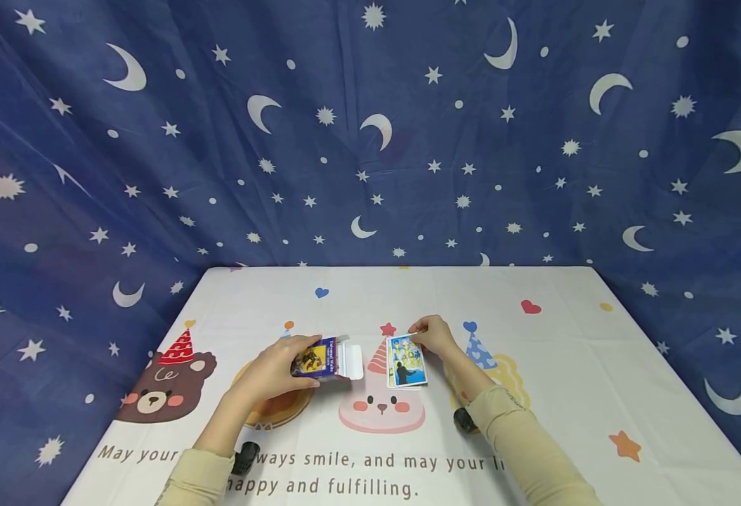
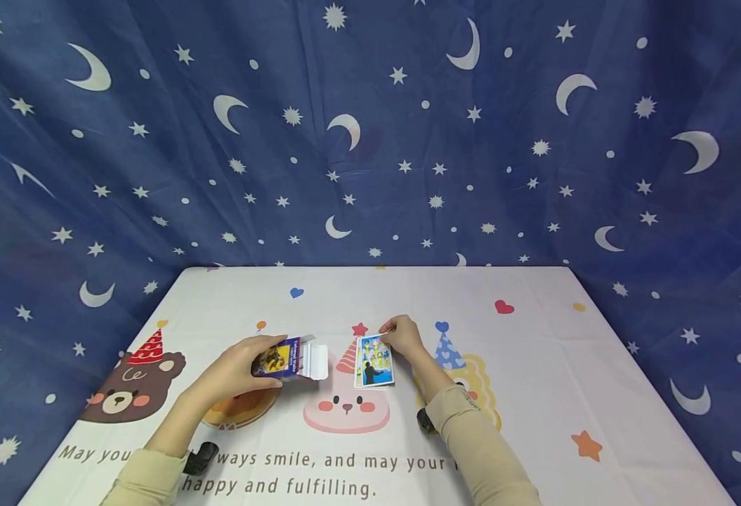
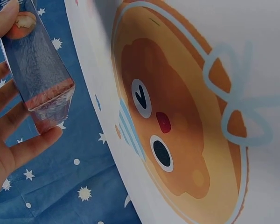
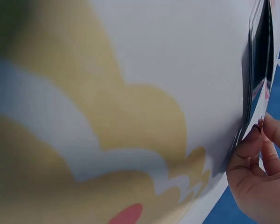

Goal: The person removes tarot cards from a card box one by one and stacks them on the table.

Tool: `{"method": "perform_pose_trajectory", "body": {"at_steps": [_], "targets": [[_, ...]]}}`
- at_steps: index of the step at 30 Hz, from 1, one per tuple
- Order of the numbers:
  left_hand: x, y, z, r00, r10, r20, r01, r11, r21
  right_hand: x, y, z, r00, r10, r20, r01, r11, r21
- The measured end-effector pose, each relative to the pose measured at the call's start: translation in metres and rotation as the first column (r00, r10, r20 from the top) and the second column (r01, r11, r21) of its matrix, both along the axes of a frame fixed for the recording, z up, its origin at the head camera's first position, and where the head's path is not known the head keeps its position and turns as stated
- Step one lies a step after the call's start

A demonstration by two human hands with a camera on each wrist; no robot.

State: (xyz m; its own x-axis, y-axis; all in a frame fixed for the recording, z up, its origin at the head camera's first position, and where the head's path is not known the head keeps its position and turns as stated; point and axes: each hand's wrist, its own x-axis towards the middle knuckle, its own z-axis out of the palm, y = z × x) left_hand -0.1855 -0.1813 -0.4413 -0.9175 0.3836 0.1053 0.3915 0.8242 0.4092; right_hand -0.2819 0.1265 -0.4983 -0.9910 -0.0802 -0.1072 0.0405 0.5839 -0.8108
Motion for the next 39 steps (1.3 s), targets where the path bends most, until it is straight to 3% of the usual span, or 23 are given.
{"method": "perform_pose_trajectory", "body": {"at_steps": [8, 18, 25, 39], "targets": [[-0.001, 0.001, 0.002, 1.000, -0.026, -0.018, 0.026, 1.000, 0.007, 0.001, -0.001, 0.003, 1.000, -0.006, 0.000, 0.006, 1.000, -0.017], [-0.002, 0.001, 0.001, 1.000, -0.010, -0.014, 0.010, 1.000, -0.007, -0.001, -0.003, 0.003, 0.999, -0.035, 0.020, 0.035, 0.999, -0.013], [-0.003, 0.002, 0.001, 1.000, -0.010, -0.010, 0.010, 1.000, 0.001, -0.006, 0.001, -0.011, 0.997, 0.004, -0.074, -0.002, 1.000, 0.018], [-0.003, 0.002, 0.000, 1.000, -0.003, -0.001, 0.003, 1.000, 0.004, 0.006, -0.009, 0.004, 0.996, -0.046, -0.080, 0.056, 0.990, 0.127]]}}
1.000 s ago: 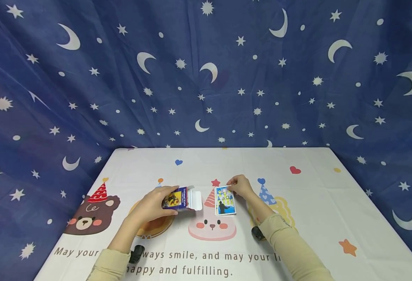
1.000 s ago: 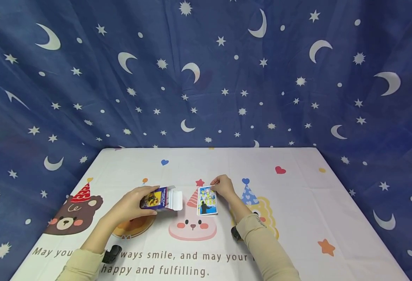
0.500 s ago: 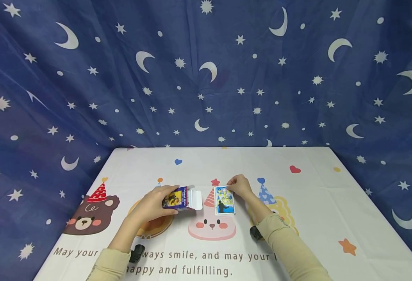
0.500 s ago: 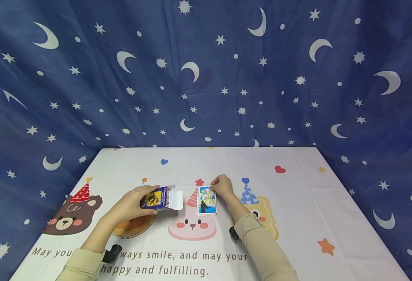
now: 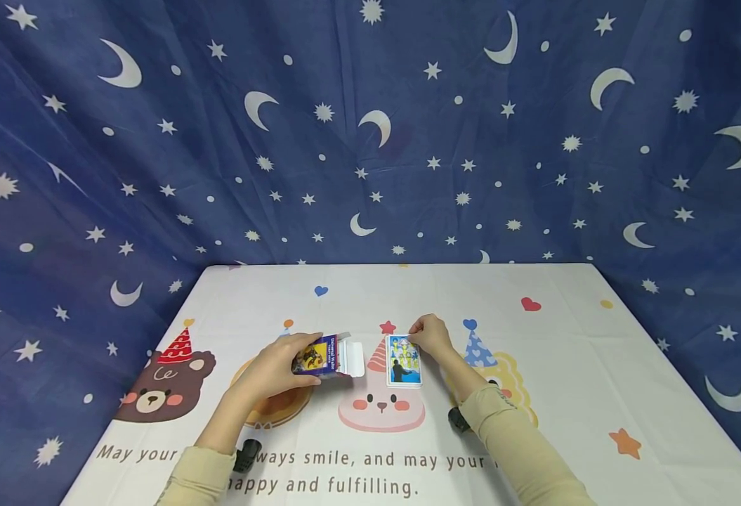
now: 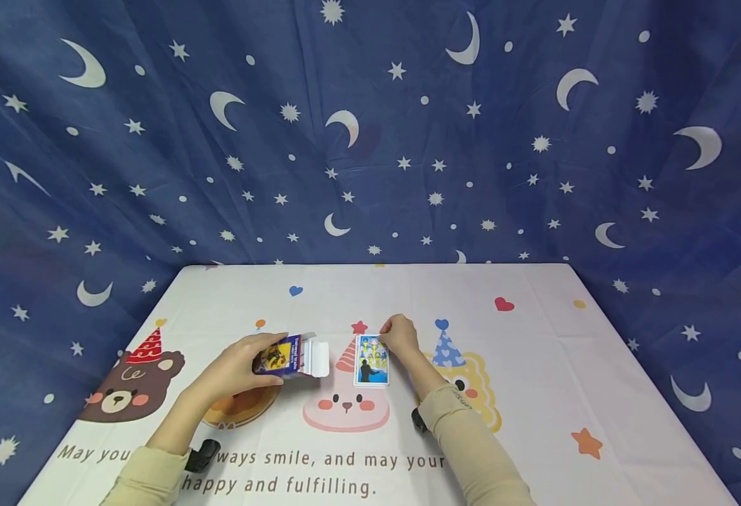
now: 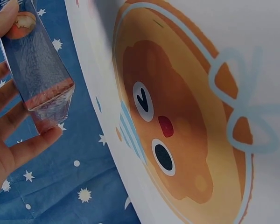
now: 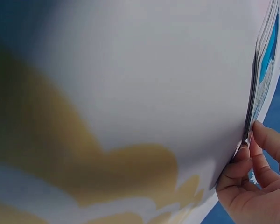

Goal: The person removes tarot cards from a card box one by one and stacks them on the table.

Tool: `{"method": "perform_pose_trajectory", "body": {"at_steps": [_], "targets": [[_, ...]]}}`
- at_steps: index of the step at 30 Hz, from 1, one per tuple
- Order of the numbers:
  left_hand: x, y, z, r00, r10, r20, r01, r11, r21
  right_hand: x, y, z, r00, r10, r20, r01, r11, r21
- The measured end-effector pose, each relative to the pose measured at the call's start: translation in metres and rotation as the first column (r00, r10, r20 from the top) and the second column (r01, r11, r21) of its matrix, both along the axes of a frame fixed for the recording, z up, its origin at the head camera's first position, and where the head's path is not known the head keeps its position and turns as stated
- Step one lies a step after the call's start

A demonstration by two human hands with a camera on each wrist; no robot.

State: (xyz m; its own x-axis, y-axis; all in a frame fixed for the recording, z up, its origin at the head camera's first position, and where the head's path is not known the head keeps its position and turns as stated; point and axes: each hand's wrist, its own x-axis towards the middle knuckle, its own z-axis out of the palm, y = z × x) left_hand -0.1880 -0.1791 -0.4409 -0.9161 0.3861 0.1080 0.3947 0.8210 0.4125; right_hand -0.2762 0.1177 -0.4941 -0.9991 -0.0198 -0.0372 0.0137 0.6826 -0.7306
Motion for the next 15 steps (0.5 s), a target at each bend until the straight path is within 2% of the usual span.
{"method": "perform_pose_trajectory", "body": {"at_steps": [15], "targets": [[0.0018, 0.0002, 0.0023, 1.000, -0.004, -0.005, 0.004, 1.000, -0.007, 0.0002, -0.0020, -0.0013, 1.000, 0.016, 0.008, -0.017, 1.000, 0.027]]}}
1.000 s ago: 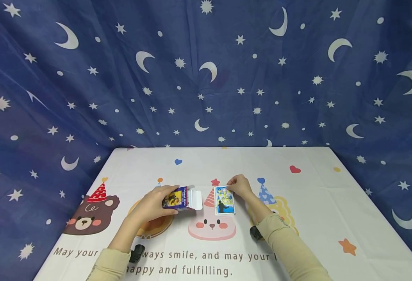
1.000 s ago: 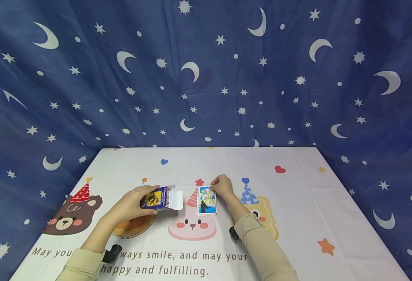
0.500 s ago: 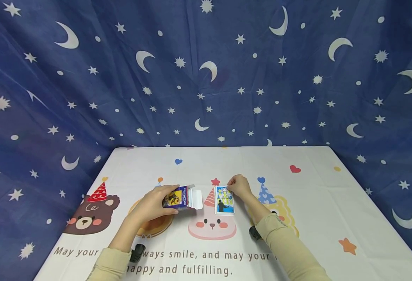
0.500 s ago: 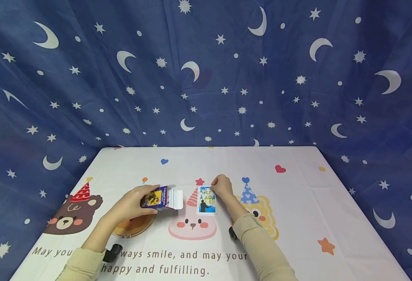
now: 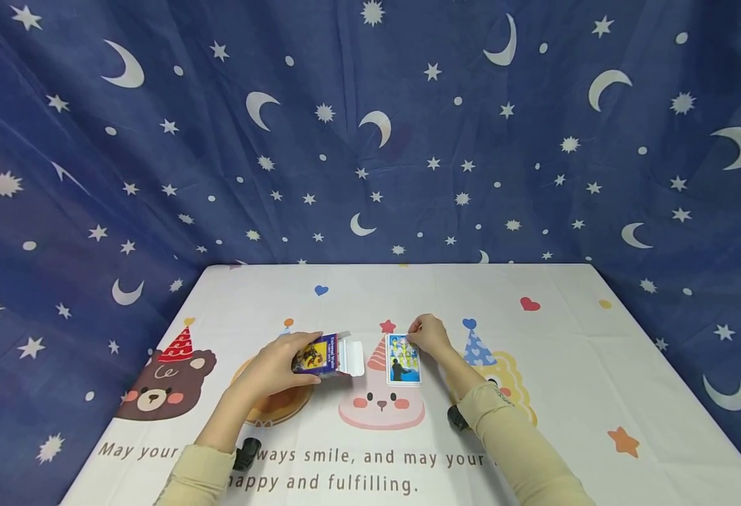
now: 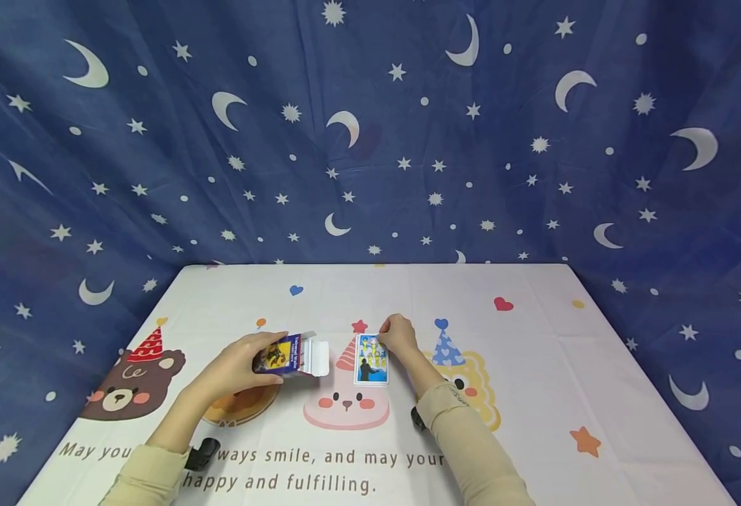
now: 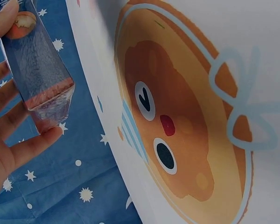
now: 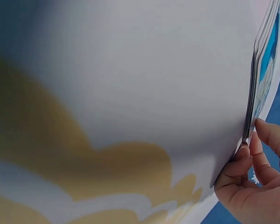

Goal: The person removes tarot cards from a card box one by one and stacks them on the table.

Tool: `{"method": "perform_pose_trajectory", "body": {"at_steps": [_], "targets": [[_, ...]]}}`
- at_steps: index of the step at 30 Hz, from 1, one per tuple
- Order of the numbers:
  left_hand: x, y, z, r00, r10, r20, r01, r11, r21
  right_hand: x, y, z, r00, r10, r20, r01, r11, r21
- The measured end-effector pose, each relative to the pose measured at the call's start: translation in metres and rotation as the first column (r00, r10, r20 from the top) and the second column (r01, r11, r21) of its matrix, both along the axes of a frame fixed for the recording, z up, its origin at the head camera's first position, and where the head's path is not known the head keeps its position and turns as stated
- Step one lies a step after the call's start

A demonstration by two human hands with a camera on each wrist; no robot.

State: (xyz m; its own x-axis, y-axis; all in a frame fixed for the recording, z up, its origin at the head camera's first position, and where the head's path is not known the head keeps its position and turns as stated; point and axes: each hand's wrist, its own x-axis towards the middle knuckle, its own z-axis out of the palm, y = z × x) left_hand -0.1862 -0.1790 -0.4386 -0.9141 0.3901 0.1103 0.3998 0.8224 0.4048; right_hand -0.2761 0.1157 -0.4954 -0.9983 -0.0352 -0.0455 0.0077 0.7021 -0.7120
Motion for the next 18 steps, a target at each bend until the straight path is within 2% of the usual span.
{"method": "perform_pose_trajectory", "body": {"at_steps": [18], "targets": [[0.0003, -0.0003, 0.0010, 1.000, -0.002, 0.007, 0.002, 1.000, 0.011, -0.0012, -0.0010, -0.0022, 1.000, -0.012, -0.004, 0.012, 1.000, 0.009]]}}
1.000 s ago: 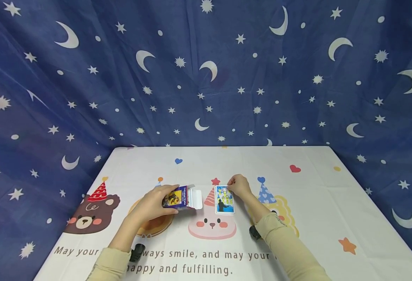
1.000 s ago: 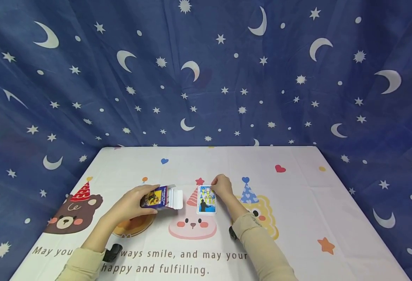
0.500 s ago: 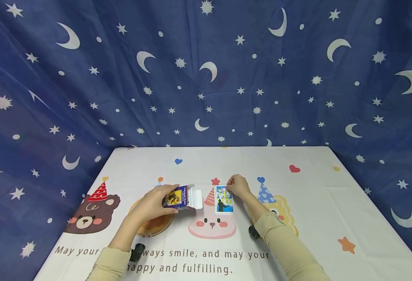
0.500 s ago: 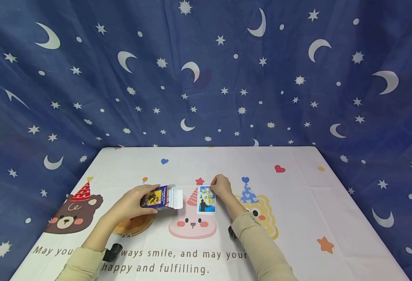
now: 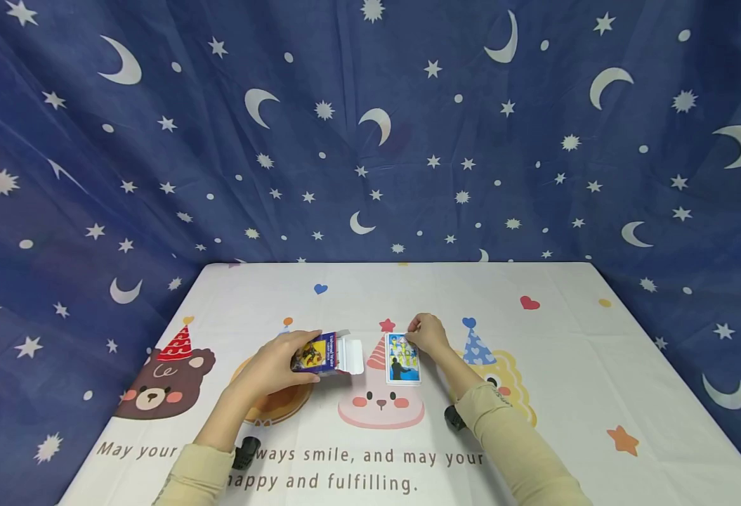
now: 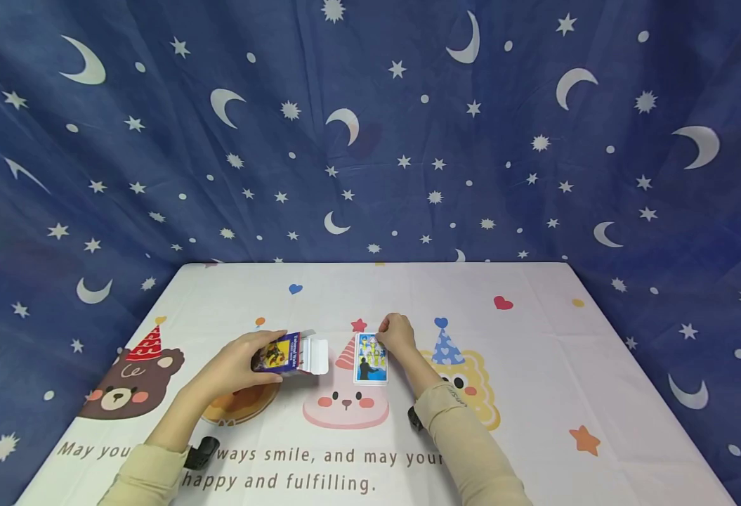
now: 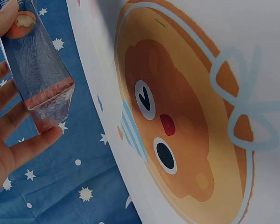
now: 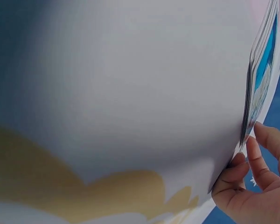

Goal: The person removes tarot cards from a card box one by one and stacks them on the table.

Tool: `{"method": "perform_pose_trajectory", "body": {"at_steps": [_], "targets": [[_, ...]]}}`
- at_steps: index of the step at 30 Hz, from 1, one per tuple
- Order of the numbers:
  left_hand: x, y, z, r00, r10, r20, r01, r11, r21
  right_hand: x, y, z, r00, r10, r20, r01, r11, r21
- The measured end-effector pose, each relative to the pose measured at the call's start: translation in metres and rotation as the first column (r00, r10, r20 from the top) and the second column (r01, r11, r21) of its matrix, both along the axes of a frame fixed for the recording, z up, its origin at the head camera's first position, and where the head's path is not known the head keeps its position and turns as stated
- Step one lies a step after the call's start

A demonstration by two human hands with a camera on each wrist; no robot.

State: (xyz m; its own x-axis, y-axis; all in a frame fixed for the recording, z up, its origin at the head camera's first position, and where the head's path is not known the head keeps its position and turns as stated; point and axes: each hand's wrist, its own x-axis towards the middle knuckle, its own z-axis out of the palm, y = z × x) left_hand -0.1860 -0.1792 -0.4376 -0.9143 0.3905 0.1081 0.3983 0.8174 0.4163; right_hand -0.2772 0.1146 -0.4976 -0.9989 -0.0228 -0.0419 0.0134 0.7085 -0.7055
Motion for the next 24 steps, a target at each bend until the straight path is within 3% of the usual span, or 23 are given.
{"method": "perform_pose_trajectory", "body": {"at_steps": [11, 24], "targets": [[-0.002, -0.003, -0.003, 1.000, 0.010, -0.006, -0.010, 1.000, -0.010, -0.001, 0.014, 0.005, 0.995, -0.033, 0.098, 0.046, 0.990, -0.134], [-0.002, -0.004, -0.004, 1.000, 0.010, -0.005, -0.010, 1.000, -0.013, 0.002, 0.012, 0.007, 0.994, -0.031, 0.104, 0.045, 0.989, -0.142]]}}
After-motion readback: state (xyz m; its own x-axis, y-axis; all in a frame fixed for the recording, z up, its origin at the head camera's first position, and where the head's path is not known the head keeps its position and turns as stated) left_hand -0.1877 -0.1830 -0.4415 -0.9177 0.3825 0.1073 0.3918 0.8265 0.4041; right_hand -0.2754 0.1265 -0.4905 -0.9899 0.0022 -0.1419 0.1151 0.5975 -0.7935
